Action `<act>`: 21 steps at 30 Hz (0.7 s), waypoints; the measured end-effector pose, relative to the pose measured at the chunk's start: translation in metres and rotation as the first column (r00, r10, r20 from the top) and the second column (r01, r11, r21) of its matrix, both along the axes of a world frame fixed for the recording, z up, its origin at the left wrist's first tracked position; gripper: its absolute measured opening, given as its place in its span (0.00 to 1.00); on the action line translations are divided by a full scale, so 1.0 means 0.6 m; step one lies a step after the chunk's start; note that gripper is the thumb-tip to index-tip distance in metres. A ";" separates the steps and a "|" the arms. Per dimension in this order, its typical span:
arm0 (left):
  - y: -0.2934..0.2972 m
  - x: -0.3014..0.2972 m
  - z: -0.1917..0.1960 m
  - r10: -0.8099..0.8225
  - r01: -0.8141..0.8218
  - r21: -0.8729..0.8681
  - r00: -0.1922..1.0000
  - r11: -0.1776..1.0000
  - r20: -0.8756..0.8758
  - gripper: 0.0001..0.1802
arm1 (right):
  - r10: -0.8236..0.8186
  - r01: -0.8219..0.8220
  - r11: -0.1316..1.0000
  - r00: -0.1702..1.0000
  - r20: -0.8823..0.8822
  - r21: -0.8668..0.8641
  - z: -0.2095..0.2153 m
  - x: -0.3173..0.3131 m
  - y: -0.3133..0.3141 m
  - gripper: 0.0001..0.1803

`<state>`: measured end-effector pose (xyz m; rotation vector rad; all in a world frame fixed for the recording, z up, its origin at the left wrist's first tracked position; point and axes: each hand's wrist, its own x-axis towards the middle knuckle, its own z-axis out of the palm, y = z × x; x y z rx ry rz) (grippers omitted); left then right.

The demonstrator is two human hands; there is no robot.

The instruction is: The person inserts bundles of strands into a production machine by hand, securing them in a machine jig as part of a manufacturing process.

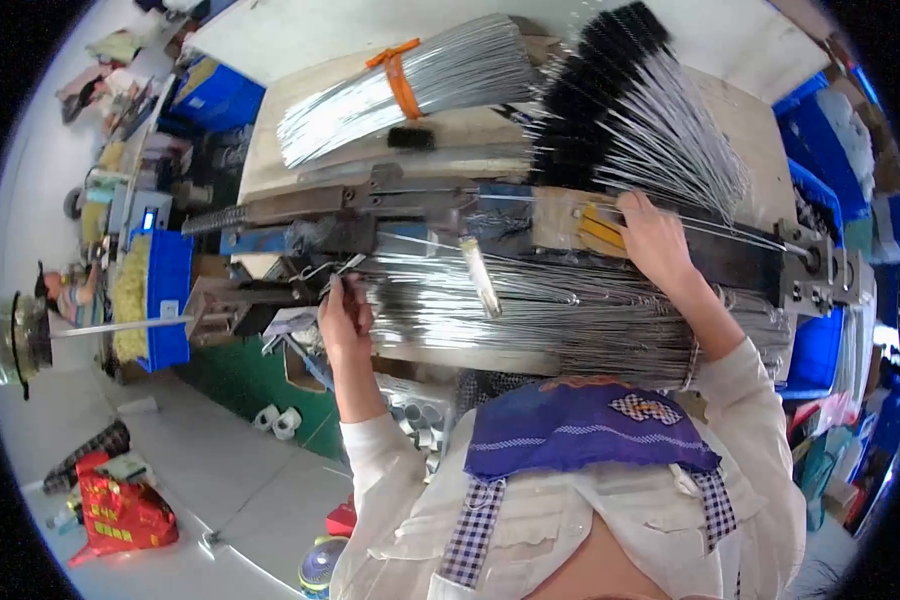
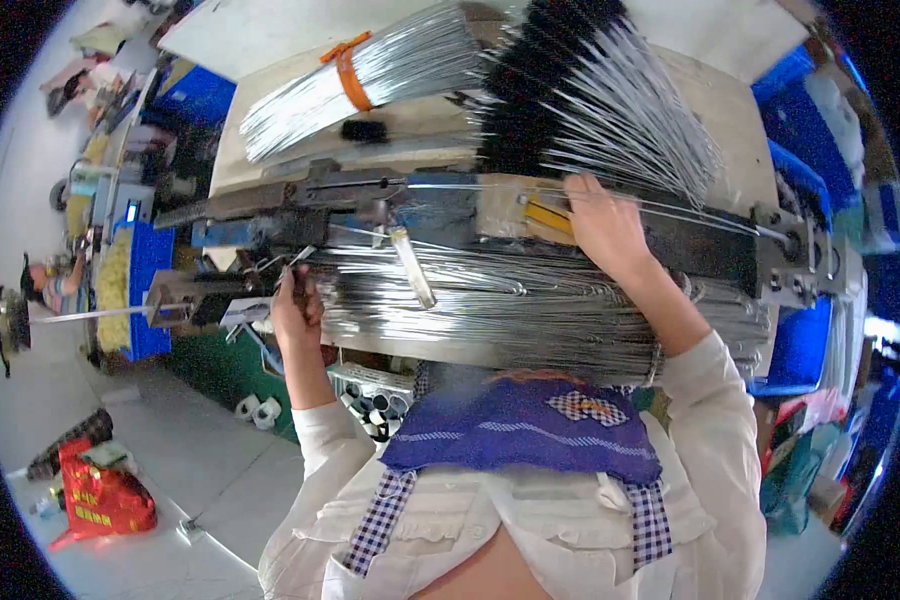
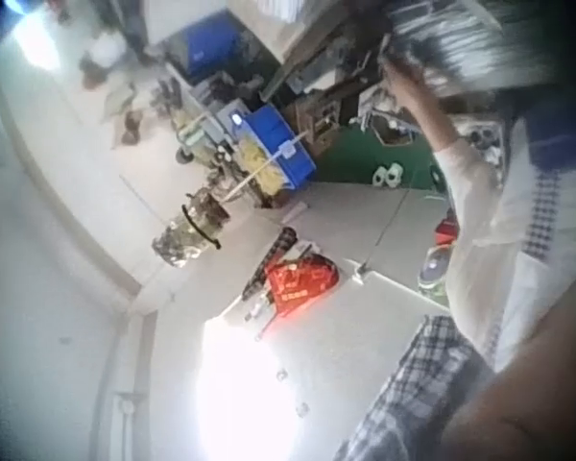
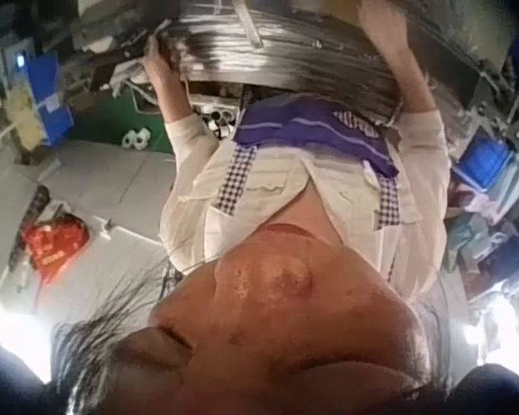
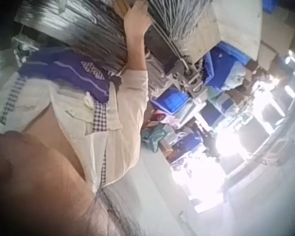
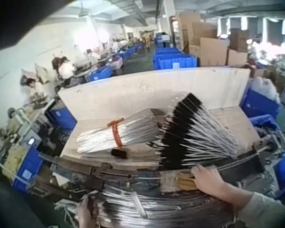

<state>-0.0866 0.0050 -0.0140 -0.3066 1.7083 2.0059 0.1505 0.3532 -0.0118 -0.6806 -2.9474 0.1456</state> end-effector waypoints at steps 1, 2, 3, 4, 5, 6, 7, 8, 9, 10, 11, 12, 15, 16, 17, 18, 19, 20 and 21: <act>-0.004 -0.003 -0.012 -0.021 0.021 0.065 1.000 0.998 0.001 0.16 | 0.037 -0.038 0.998 0.999 -0.026 -0.046 0.003 0.007 0.009 0.11; -0.002 0.001 -0.018 0.021 -0.021 0.041 1.000 0.999 0.000 0.15 | -0.006 0.005 0.999 1.000 -0.018 -0.038 0.014 0.014 0.004 0.11; 0.003 0.009 -0.023 0.092 -0.091 0.043 0.996 0.995 -0.017 0.14 | 0.041 -0.037 0.992 0.999 0.029 -0.119 0.031 0.015 -0.008 0.11; -0.005 0.009 -0.043 0.093 -0.086 0.087 0.992 0.993 -0.080 0.14 | 0.090 -0.074 0.977 0.993 0.074 -0.198 0.056 0.018 -0.021 0.13; -0.018 0.016 -0.057 0.151 -0.139 0.093 0.979 0.986 -0.140 0.14 | 0.115 -0.105 0.970 0.993 0.031 -0.219 0.088 0.026 -0.037 0.10; -0.011 0.037 -0.044 0.124 -0.110 0.079 0.972 0.991 -0.199 0.11 | 0.118 -0.142 0.952 0.987 -0.105 -0.271 0.104 0.054 -0.036 0.10; -0.012 0.049 -0.056 0.262 -0.230 0.174 0.946 0.958 -0.193 0.09 | 0.123 -0.199 0.932 0.960 -0.252 -0.303 0.128 0.077 -0.031 0.10; 0.071 0.103 0.012 0.443 -0.439 0.070 0.870 0.896 -0.216 0.09 | 0.054 -0.148 0.949 0.948 -0.315 -0.280 0.154 0.100 -0.019 0.09; 0.069 0.134 0.025 0.189 -0.181 0.058 0.903 0.982 -0.387 0.10 | 0.006 -0.120 0.956 0.920 -0.392 -0.268 0.176 0.119 -0.010 0.09; 0.083 0.149 0.038 0.200 -0.188 0.068 0.905 0.980 -0.376 0.10 | -0.093 -0.055 0.954 0.881 -0.465 -0.294 0.185 0.136 0.002 0.06; 0.131 0.185 0.045 -0.087 0.126 0.076 0.920 0.989 -0.383 0.09 | -0.207 0.065 0.950 0.863 -0.461 -0.305 0.212 0.147 0.007 0.06; 0.188 0.210 0.055 -0.366 0.429 0.082 0.842 0.899 -0.396 0.08 | -0.297 0.140 0.927 0.841 -0.452 -0.349 0.227 0.154 0.015 0.06; 0.331 0.259 0.121 -0.855 0.977 0.017 0.195 0.213 -0.480 0.11 | -0.315 0.162 0.934 0.796 -0.518 -0.319 0.235 0.122 0.036 0.08; 0.371 0.295 0.135 -0.947 0.922 0.349 0.249 0.167 -0.205 0.17 | -0.310 0.151 0.933 0.798 -0.517 -0.327 0.240 0.104 0.030 0.09; 0.408 0.317 0.119 -0.967 0.897 0.415 0.224 0.154 -0.125 0.17 | -0.309 0.098 0.915 0.793 -0.525 -0.391 0.238 0.092 0.027 0.09; 0.433 0.321 0.100 -0.976 0.868 0.456 0.215 0.197 0.013 0.16 | -0.286 0.074 0.919 0.801 -0.526 -0.387 0.232 0.087 0.029 0.08; 0.435 0.311 0.075 -0.973 0.866 0.454 0.231 0.208 0.005 0.16 | -0.267 0.053 0.921 0.806 -0.528 -0.385 0.229 0.087 0.030 0.08; 0.430 0.292 0.052 -0.929 0.822 0.457 0.369 0.339 0.026 0.16 | -0.286 0.081 0.922 0.803 -0.523 -0.380 0.228 0.091 0.033 0.07; 0.428 0.273 0.036 -0.869 0.761 0.460 0.491 0.458 0.052 0.15 | -0.278 0.073 0.924 0.804 -0.525 -0.376 0.217 0.099 0.046 0.07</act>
